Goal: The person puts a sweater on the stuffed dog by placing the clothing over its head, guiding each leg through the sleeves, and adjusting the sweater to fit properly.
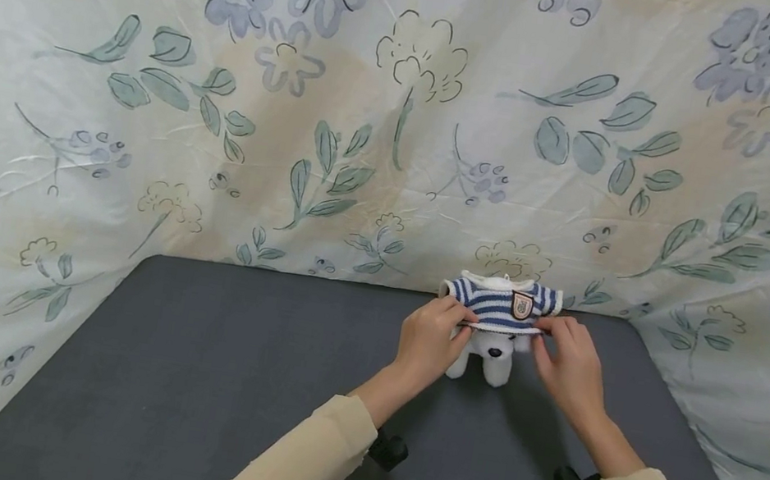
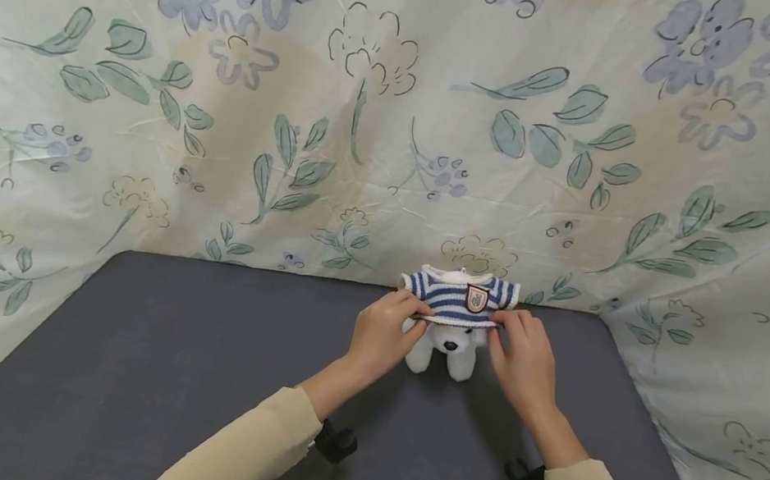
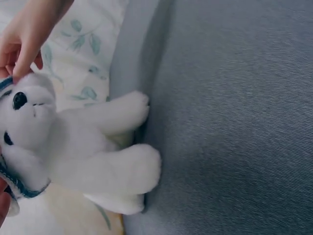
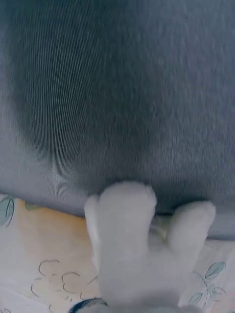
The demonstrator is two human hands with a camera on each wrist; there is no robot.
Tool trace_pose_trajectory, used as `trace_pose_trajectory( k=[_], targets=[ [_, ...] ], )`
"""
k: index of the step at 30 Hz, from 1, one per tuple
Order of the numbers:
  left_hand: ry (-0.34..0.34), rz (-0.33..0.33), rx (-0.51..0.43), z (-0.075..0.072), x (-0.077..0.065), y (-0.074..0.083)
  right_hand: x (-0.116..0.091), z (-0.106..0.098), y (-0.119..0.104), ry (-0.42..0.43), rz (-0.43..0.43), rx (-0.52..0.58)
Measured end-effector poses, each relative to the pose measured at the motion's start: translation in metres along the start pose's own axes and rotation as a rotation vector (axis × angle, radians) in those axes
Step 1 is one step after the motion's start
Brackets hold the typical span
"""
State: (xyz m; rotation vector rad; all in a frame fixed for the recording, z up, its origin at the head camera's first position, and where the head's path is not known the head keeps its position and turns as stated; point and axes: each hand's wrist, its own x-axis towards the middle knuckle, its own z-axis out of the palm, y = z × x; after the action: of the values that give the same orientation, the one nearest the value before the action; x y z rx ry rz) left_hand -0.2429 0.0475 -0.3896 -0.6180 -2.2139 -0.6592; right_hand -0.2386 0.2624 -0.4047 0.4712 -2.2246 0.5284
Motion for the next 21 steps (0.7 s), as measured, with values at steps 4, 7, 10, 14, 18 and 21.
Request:
trace_pose_trajectory(
  k=[4,7,10,14,18,21],
  targets=[
    [-0.053,0.026,0.019,-0.003,-0.007,0.000,-0.012,0.000,0.001,-0.016,-0.025,0.011],
    [-0.078,0.043,0.028,-0.005,-0.011,0.000,-0.021,0.001,0.001,-0.024,-0.044,0.026],
    [-0.086,0.079,0.030,-0.007,-0.016,0.000,-0.026,0.001,0.000,-0.025,-0.048,0.034],
    [-0.106,0.114,0.039,-0.006,-0.022,-0.002,-0.035,0.002,0.001,-0.036,-0.066,0.034],
    [-0.135,0.115,0.061,-0.002,-0.028,-0.005,-0.043,0.008,0.002,-0.049,-0.103,0.033],
    [-0.150,0.106,0.069,0.000,-0.031,-0.007,-0.047,0.012,0.003,-0.061,-0.111,0.029]
  ],
)
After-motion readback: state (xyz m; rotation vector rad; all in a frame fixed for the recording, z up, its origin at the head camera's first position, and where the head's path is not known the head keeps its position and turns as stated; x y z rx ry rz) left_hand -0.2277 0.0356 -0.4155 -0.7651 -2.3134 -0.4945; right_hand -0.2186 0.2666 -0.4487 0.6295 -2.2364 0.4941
